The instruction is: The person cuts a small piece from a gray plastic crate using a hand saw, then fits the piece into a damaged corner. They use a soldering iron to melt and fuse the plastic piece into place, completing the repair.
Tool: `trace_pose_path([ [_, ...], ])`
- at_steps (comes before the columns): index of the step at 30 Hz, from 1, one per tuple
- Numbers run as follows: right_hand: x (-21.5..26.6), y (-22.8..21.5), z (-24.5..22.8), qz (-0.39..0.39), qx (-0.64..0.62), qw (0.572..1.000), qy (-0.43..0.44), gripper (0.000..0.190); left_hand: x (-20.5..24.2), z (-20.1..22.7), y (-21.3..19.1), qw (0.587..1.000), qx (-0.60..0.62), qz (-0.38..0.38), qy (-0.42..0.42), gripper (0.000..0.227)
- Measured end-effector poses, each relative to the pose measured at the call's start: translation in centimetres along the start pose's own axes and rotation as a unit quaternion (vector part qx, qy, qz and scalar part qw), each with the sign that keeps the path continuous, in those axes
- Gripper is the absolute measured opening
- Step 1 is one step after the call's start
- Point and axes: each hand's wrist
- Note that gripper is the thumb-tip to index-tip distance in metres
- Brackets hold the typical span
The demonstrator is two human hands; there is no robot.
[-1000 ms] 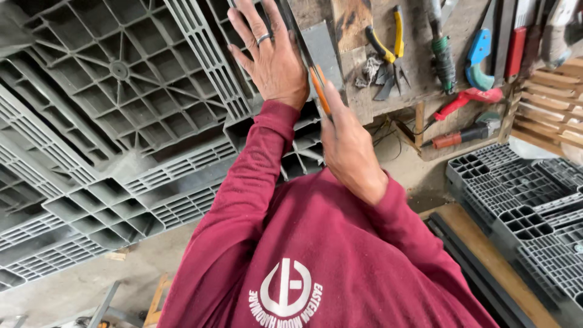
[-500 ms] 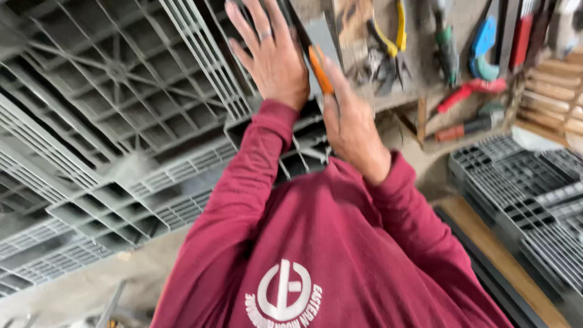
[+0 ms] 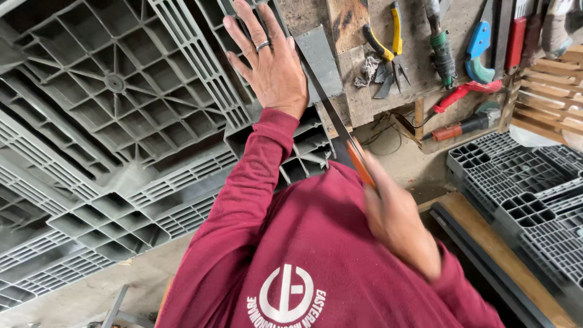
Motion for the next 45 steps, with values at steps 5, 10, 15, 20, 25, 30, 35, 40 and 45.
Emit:
trace_pose_path([
  [5, -11.0, 1.8, 2.9, 0.053, -0.054, 0.994, -0.081, 0.051, -0.1, -0.8, 0.4, 0.999, -0.027, -0.016, -0.001, 0.074],
  [10, -10.3, 3.6, 1.9, 0.097, -0.052, 0.99, -0.093, 0.053, -0.5, -0.5, 0.4, 0.999, -0.021, -0.026, -0.028, 0.071],
  [15, 0.6, 1.1, 0.4, -0.002, -0.027, 0.999, 0.042, 0.056, -0.5, -0.2, 0.2, 1.0, 0.002, 0.0, -0.002, 0.074],
  [20, 2.0, 0.6, -0.9, 0.005, -0.022, 0.999, 0.038, 0.052, -0.3, -0.2, -0.4, 1.0, 0.002, -0.017, -0.001, 0.075],
  [25, -10.8, 1.5, 1.5, 0.012, -0.069, 0.997, 0.022, 0.052, -0.2, -0.5, 0.0, 0.997, -0.048, -0.058, -0.012, 0.068],
  [30, -12.1, 2.9, 1.4, 0.123, -0.043, 0.977, -0.166, 0.052, -0.6, -0.3, 0.2, 1.0, -0.003, 0.008, 0.006, 0.07],
  [35, -2.1, 0.5, -0.8, -0.046, -0.05, 0.986, 0.153, 0.061, -0.4, -0.1, -0.3, 1.0, -0.001, -0.011, -0.004, 0.072],
  [40, 1.7, -0.7, -2.3, -0.032, -0.023, 0.996, 0.083, 0.059, -0.1, -0.1, -0.5, 1.0, 0.007, -0.024, -0.002, 0.072],
  [45, -10.3, 1.6, 1.6, 0.026, -0.047, 0.998, -0.016, 0.054, 0.3, -0.4, 0.4, 0.999, -0.031, -0.036, -0.009, 0.066],
])
Point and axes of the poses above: each hand's wrist, its own x-axis away from the middle knuckle, its own y-axis out of the palm, z = x × y, and after that the axes turned 15 degrees about -z, right-handed
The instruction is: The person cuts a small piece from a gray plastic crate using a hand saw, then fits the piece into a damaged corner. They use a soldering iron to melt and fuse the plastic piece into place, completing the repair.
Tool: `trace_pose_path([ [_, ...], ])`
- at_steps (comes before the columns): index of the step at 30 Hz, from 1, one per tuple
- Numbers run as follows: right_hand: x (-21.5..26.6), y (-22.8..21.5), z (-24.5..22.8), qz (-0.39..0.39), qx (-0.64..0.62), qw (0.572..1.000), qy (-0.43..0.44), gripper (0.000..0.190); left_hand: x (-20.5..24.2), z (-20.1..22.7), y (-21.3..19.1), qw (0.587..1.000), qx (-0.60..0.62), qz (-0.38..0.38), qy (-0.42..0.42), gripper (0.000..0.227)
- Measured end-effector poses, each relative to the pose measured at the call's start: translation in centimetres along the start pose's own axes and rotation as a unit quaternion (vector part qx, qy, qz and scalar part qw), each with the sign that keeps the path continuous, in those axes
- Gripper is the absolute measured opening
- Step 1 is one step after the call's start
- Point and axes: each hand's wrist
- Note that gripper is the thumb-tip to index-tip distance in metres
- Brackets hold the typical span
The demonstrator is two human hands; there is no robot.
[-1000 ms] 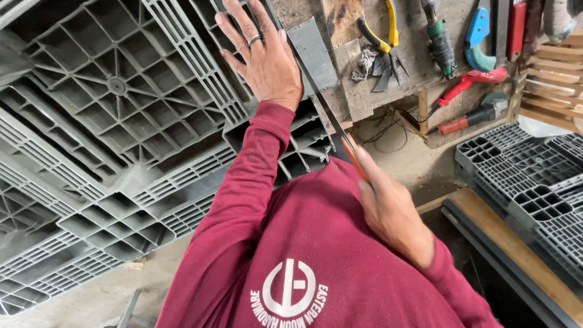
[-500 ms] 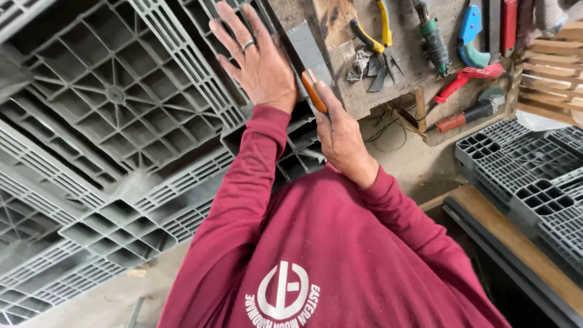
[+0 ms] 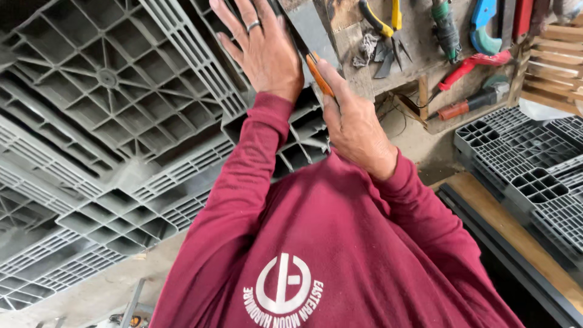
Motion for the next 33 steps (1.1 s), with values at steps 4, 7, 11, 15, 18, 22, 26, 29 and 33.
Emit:
trace_pose_path([
  [4, -1.5, 0.9, 0.5, 0.096, 0.019, 0.985, -0.143, 0.049, -0.8, 0.1, -0.6, 0.999, 0.02, 0.027, 0.008, 0.069],
  [7, 1.9, 0.5, -0.6, 0.009, -0.009, 0.998, 0.062, 0.055, -0.8, 0.3, -0.3, 0.999, 0.034, 0.035, 0.0, 0.07],
  [11, 10.8, -2.9, -4.2, -0.068, 0.023, 0.986, 0.153, 0.06, -0.6, 0.5, -0.7, 0.999, 0.03, 0.036, 0.006, 0.072],
  [15, 10.4, -3.0, -5.6, -0.025, 0.064, 0.998, 0.009, 0.055, -0.4, 0.3, -0.4, 0.999, 0.029, 0.022, 0.003, 0.073],
  [18, 0.8, -1.9, -2.8, -0.087, 0.04, 0.98, 0.174, 0.055, -0.8, -0.3, 0.6, 0.996, -0.006, 0.082, 0.033, 0.078],
  [22, -1.1, -0.7, -2.6, 0.057, 0.019, 0.99, -0.13, 0.051, -1.0, -0.2, 0.3, 1.0, 0.015, 0.002, -0.007, 0.074],
  [26, 3.6, 0.5, -1.7, -0.024, -0.065, 0.987, 0.148, 0.056, -1.2, -0.2, 0.6, 0.998, 0.012, 0.058, 0.006, 0.071],
  [29, 11.9, -2.2, -2.7, -0.051, 0.005, 0.998, 0.047, 0.058, -0.8, 0.0, 0.1, 0.999, 0.017, 0.032, 0.001, 0.071],
  [33, 12.8, -2.6, -3.2, -0.051, 0.024, 0.996, 0.062, 0.058, -0.4, -0.1, 0.0, 0.999, 0.015, 0.027, 0.017, 0.07],
])
Point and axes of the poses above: each hand's wrist, its own x-axis away from the middle knuckle, its own y-axis out of the palm, z = x × y, and after that the axes turned 15 degrees about -z, right-handed
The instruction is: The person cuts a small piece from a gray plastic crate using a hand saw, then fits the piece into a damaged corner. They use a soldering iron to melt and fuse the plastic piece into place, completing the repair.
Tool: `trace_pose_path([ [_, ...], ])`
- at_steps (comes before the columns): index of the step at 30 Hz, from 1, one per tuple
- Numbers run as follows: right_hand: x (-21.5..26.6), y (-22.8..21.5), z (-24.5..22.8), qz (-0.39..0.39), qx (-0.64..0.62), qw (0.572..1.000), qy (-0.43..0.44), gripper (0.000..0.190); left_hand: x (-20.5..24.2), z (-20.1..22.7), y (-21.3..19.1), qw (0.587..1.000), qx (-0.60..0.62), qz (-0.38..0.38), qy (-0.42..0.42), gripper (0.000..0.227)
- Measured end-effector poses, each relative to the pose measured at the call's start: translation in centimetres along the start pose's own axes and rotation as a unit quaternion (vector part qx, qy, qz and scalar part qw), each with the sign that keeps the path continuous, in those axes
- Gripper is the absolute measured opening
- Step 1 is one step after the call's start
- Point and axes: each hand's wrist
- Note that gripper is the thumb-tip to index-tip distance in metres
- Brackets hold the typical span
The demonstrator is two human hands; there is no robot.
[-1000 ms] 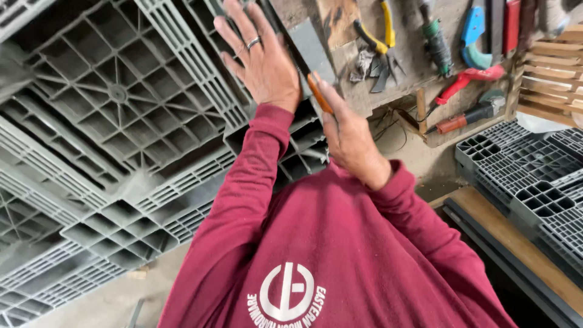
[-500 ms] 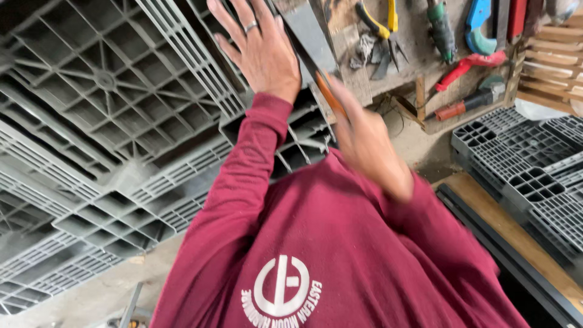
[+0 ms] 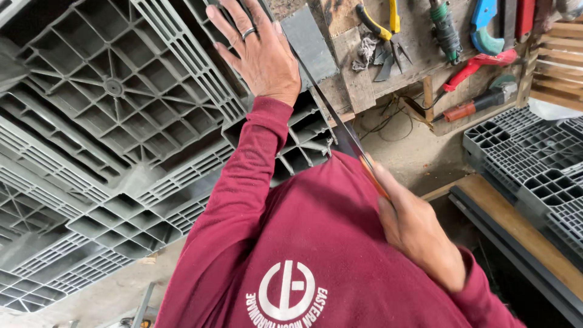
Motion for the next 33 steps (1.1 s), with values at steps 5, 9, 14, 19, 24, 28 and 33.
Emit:
trace_pose_path([
  [5, -12.8, 0.8, 1.3, 0.011, -0.039, 0.999, -0.01, 0.055, 0.3, -0.7, 0.6, 0.999, -0.026, -0.043, -0.015, 0.069],
  [9, -13.9, 1.1, 1.4, 0.096, -0.026, 0.979, -0.18, 0.051, -0.1, -0.2, -0.4, 0.998, 0.059, 0.001, 0.03, 0.067],
  [14, -14.5, 2.6, 1.6, 0.125, -0.034, 0.971, -0.202, 0.051, -1.0, -1.6, -1.3, 0.991, 0.122, 0.041, 0.049, 0.063],
  [19, -16.8, 1.7, 1.7, 0.122, -0.038, 0.977, -0.168, 0.051, -2.9, -1.0, -1.4, 0.999, 0.021, 0.029, 0.03, 0.067],
  [24, -14.8, 1.6, 1.4, 0.095, -0.04, 0.982, -0.156, 0.053, -3.6, -0.7, -0.4, 1.0, -0.005, 0.019, -0.001, 0.062],
  [28, -8.6, 1.3, 0.8, 0.062, 0.002, 0.994, -0.088, 0.054, -3.7, -0.5, -0.7, 1.0, -0.006, -0.015, -0.013, 0.065],
  [33, -1.6, -0.4, -0.5, 0.058, 0.026, 0.998, 0.0, 0.054, -3.1, -0.3, -1.5, 1.0, 0.009, -0.02, 0.009, 0.063],
])
Point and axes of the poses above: each hand's wrist, its own x-axis away from the middle knuckle, its own y-axis out of the palm, z = x × y, and after that the axes turned 15 degrees about -z, right-handed
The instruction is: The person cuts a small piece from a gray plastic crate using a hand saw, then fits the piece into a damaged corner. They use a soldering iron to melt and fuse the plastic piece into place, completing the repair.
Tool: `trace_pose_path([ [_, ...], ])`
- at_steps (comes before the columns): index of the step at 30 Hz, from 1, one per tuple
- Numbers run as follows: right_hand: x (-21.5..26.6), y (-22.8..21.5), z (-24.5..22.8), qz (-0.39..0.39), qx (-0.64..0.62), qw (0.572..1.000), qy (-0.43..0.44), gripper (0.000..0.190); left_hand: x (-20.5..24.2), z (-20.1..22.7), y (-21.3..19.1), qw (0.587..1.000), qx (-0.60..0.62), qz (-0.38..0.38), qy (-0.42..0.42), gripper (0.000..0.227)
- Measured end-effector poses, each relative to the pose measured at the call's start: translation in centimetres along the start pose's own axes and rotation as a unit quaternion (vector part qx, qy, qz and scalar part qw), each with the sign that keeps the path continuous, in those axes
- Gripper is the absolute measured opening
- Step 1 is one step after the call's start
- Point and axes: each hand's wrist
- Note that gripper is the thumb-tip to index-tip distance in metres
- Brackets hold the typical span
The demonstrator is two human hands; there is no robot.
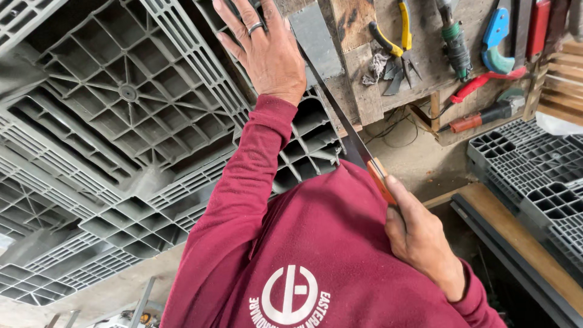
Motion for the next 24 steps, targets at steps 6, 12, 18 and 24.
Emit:
trace_pose_path([
  [6, -12.9, 1.3, 0.9, -0.062, -0.076, 0.993, 0.059, 0.057, -0.2, 0.6, -1.3, 0.985, -0.057, -0.157, -0.052, 0.053],
  [12, -13.4, 4.5, 3.0, 0.078, -0.114, 0.978, -0.158, 0.055, -1.3, 0.2, -0.2, 1.0, -0.012, 0.018, 0.0, 0.055],
  [18, -13.1, 5.4, 4.0, 0.074, -0.128, 0.975, -0.168, 0.054, -0.9, -0.9, 1.4, 0.999, -0.017, 0.03, 0.008, 0.057],
  [24, -10.1, 3.5, 1.3, 0.035, -0.091, 0.987, -0.128, 0.055, -1.3, -0.2, 0.3, 0.998, -0.028, -0.049, -0.037, 0.052],
])
Point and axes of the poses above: each hand's wrist, its own x-axis away from the middle knuckle, its own y-axis out of the palm, z = x × y, and after that the axes turned 15 degrees about -z, right-handed
